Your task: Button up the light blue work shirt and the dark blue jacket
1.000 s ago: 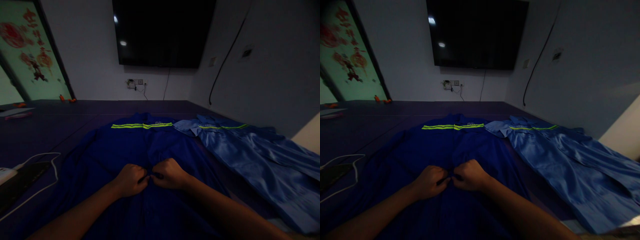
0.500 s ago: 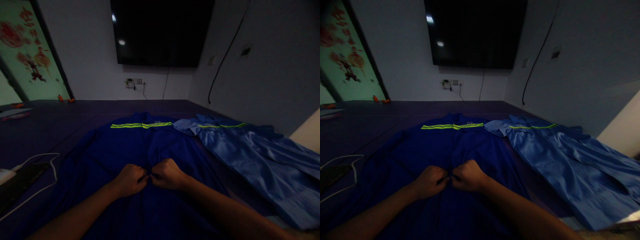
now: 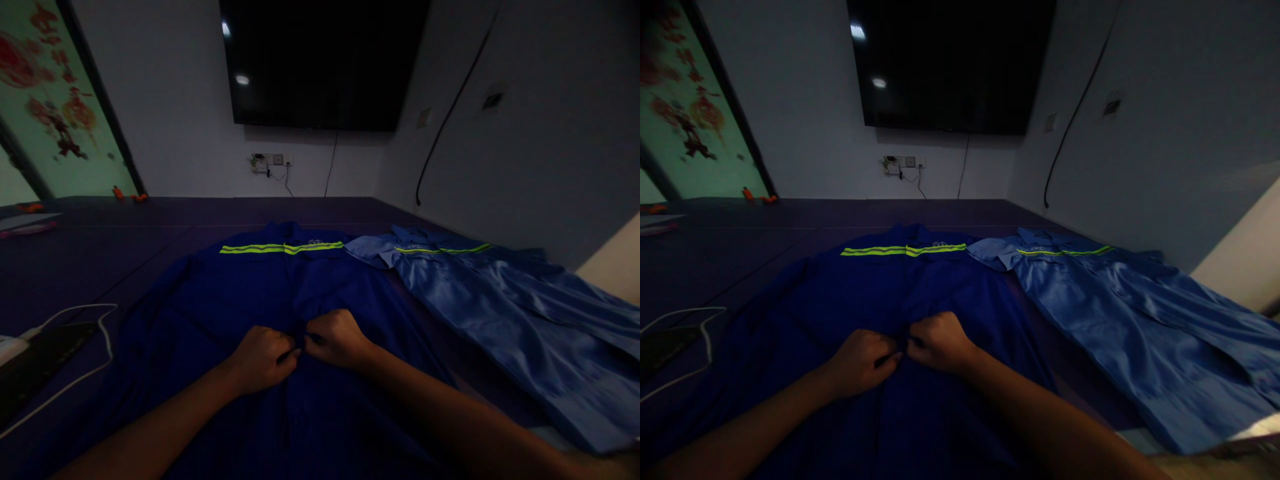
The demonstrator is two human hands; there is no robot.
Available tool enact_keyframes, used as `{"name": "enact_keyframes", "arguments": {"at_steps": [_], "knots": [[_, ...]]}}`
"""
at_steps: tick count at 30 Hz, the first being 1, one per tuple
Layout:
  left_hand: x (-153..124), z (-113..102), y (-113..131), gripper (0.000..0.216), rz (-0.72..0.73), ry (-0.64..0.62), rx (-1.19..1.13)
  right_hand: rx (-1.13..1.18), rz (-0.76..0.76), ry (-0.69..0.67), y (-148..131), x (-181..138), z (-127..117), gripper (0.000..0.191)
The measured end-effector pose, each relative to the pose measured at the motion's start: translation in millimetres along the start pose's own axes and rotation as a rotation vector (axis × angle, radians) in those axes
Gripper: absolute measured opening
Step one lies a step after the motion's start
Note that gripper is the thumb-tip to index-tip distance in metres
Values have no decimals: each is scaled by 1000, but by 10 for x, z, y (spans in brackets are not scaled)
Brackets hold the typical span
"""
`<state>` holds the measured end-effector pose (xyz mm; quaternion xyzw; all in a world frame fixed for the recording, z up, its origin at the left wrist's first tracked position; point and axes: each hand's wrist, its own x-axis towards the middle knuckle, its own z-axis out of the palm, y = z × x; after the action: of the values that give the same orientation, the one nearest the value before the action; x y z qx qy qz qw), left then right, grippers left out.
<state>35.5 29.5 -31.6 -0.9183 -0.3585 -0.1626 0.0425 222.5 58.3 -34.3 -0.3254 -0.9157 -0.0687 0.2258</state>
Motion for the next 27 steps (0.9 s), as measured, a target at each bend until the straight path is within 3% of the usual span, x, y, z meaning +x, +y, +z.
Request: {"name": "enact_keyframes", "arguments": {"at_steps": [10, 18, 23, 27], "knots": [[-1, -44, 14, 38, -152, 33, -224, 81, 239, 78, -40, 19, -56, 19], [51, -89, -36, 48, -218, -53, -449, 50, 499, 167, 32, 33, -83, 22], [69, -110, -68, 43, -338, -79, -613, 62, 619, 177, 80, 41, -74, 24], [71, -125, -48, 31, -417, -24, -833, 99, 665, 186, 86, 51, -67, 24]]}}
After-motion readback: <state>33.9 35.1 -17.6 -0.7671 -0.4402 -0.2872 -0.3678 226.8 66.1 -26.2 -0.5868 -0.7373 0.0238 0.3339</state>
